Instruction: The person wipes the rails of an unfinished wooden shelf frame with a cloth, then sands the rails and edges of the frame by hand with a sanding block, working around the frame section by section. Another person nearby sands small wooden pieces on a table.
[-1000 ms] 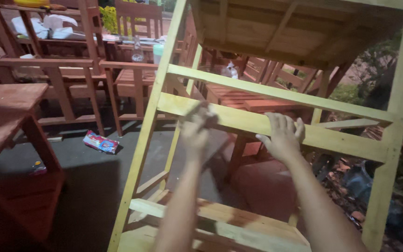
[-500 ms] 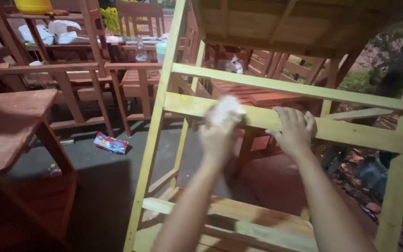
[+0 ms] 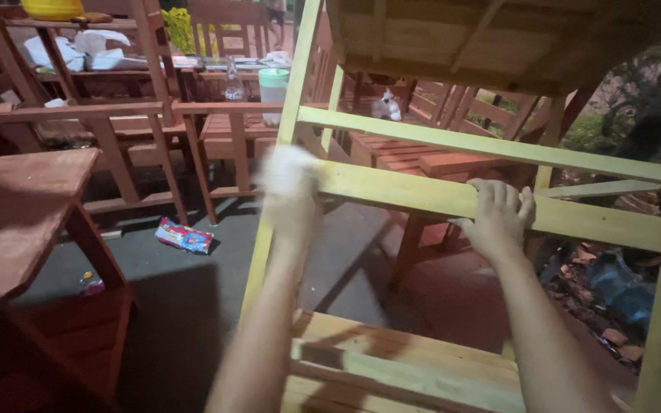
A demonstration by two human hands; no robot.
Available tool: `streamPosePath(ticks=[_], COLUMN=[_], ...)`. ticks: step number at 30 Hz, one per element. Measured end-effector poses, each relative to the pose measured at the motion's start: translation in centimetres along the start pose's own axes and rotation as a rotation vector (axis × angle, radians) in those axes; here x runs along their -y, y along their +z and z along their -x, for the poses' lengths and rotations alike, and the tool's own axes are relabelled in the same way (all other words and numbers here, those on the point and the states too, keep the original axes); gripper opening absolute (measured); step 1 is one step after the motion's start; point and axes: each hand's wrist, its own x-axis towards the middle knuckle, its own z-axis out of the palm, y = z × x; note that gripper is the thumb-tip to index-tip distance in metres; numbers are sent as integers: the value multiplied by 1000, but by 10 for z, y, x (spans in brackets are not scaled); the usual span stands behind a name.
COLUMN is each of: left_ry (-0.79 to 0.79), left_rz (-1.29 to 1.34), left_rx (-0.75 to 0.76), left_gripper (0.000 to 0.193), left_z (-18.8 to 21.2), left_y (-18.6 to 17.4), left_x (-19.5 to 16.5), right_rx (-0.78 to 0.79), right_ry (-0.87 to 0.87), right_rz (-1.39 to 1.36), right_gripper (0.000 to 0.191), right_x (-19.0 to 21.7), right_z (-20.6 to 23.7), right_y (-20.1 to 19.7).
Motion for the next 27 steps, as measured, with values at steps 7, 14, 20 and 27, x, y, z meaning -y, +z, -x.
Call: streamPosePath(ticks=[7, 14, 20, 27], left_ry=[-143, -54, -204, -319], left_rz=[-76, 10, -360, -637], left_rx=[265, 55, 125, 261], left_gripper=[26, 21, 36, 36], left_z=[17, 0, -52, -43], left_y=[23, 9, -23, -40], left_x=[-48, -27, 19, -63], right_rx=[-23, -13, -91, 443], right_ry=[21, 18, -157, -110], right_rz=[64, 19, -220, -815], right_gripper=[81, 82, 86, 51], right_x=[3, 2, -14, -51], right_z=[-3, 0, 23, 167], right_y=[2, 3, 3, -34])
